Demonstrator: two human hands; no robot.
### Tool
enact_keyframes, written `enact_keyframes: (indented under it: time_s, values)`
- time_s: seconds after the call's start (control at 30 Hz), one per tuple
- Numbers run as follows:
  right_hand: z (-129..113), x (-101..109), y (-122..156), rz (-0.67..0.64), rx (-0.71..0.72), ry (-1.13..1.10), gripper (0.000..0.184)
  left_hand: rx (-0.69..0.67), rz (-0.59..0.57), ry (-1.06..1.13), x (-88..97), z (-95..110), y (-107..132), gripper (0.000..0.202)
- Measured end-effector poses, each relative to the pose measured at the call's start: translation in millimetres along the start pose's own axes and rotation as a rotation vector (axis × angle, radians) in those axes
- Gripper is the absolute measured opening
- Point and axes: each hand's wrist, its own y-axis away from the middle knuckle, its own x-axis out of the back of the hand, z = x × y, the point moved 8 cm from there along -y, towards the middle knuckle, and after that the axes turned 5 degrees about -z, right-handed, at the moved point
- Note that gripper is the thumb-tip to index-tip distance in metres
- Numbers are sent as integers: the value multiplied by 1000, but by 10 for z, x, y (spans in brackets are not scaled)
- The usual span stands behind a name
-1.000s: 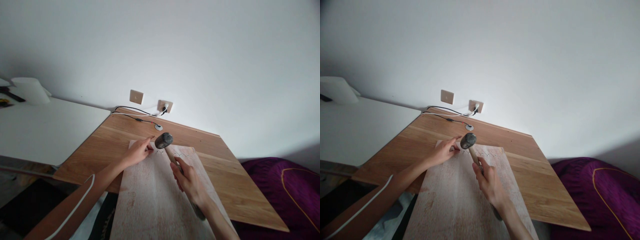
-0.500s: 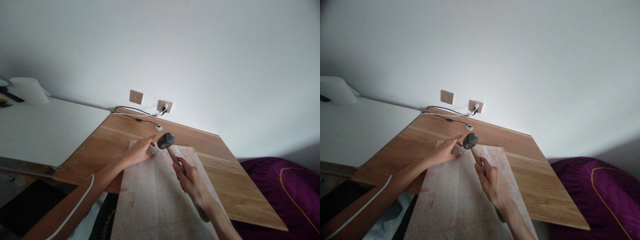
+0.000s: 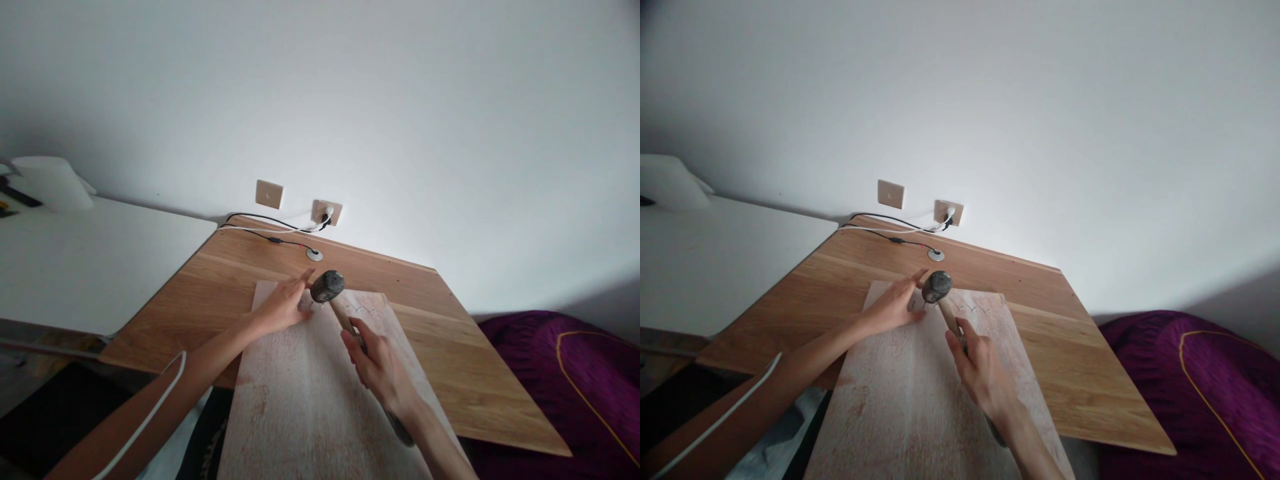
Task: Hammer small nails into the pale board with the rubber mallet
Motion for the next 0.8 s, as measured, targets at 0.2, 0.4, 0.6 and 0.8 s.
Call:
enact_keyframes:
  time_s: [0.2, 0.4, 0.6, 0.8]
  values:
    - [55, -51, -13, -44, -17, -35, 53, 18, 19, 27, 76, 29, 6, 94]
    - [86, 96, 56, -10, -86, -130, 55, 58, 31, 29, 9, 35, -80, 76]
    - [141, 110, 91, -8, -95, -117, 54, 71, 13, 66, -23, 28, -79, 69]
    - [169, 27, 81, -29, -68, -42, 53, 40, -31, -3, -20, 67, -28, 85]
